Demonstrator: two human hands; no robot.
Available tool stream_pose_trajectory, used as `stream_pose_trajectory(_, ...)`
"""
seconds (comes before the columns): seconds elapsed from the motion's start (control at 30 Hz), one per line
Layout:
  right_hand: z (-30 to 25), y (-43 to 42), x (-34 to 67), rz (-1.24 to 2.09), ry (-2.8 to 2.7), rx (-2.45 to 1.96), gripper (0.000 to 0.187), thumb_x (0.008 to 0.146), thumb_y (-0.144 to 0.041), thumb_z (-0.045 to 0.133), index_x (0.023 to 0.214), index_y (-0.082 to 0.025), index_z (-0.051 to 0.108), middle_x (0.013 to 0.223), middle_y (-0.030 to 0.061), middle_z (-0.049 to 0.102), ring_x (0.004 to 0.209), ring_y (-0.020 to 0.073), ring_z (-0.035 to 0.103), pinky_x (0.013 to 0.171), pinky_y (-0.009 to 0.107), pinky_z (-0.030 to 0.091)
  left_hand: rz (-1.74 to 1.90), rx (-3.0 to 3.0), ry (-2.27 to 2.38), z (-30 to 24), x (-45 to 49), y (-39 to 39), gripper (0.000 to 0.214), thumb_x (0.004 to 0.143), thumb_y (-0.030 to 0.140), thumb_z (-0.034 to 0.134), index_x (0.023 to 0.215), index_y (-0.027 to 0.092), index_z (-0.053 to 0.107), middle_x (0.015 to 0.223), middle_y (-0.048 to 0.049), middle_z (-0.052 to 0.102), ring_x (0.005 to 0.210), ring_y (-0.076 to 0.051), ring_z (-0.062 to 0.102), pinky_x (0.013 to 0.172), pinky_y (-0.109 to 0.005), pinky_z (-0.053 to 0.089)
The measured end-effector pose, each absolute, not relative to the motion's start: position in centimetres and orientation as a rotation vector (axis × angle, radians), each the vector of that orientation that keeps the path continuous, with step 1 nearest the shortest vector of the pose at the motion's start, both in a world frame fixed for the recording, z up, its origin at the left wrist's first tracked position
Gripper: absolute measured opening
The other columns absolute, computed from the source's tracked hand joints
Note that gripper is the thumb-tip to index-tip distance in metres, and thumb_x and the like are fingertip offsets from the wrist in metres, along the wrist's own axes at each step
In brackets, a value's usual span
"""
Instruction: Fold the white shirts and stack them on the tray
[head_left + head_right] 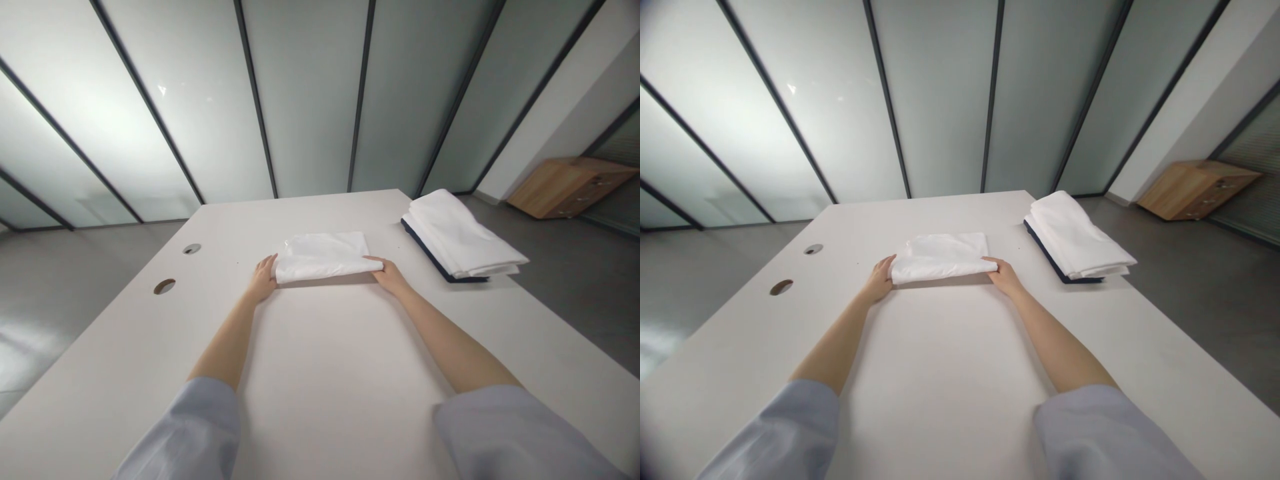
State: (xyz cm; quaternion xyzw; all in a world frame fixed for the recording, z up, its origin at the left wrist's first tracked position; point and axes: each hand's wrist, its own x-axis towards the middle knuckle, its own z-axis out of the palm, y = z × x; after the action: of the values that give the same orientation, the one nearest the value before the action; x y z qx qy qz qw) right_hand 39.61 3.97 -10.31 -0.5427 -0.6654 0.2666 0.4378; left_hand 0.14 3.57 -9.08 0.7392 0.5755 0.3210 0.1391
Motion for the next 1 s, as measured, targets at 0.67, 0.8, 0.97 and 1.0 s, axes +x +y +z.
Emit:
stream_pose_trajectory(0.67,-9.0,3.0,40.2,0.811,-1.846,-1.249,0.033,0.072,-0.027,0.067,0.105,-0.022,0.067,0.125,0.0069,0.066,0.118,0.0252,0.058,0.103,0.042,0.041,0.831,2.211,1.367,-7.8,2.1,2.8,0.051,0.064,0.029,0.067,0.114,0.023,0.064,0.113,-0.0074,0.069,0.124,-0.03,0.053,0.103,-0.044,0.041)
stream_pose_trajectory(0.8,-9.6,2.9,40.3,0.742,-1.893,-1.263,0.042,0.074,-0.027,0.065,0.116,-0.024,0.065,0.127,0.0049,0.064,0.117,0.0228,0.059,0.103,0.038,0.042,0.855,2.235,1.344,-8.7,1.9,3.0,0.055,0.066,0.031,0.067,0.12,0.021,0.061,0.12,-0.01,0.067,0.113,-0.029,0.06,0.101,-0.043,0.042)
stream_pose_trajectory(0.97,-10.1,3.4,40.2,0.615,-1.89,-1.25,0.034,0.071,-0.028,0.067,0.105,-0.024,0.071,0.124,0.0047,0.066,0.125,0.0242,0.053,0.109,0.04,0.036,0.894,2.223,1.349,-9.1,2.2,3.2,0.042,0.067,0.027,0.066,0.109,0.022,0.068,0.123,-0.0087,0.066,0.118,-0.029,0.057,0.104,-0.042,0.039)
stream_pose_trajectory(1.0,-10.1,3.4,40.2,0.615,-1.875,-1.275,0.032,0.072,-0.028,0.066,0.104,-0.024,0.071,0.121,0.0044,0.068,0.124,0.0246,0.054,0.108,0.04,0.037,0.905,2.185,1.364,-9.0,2.2,3.2,0.039,0.069,0.026,0.065,0.107,0.021,0.068,0.12,-0.0089,0.067,0.114,-0.028,0.059,0.1,-0.041,0.042)
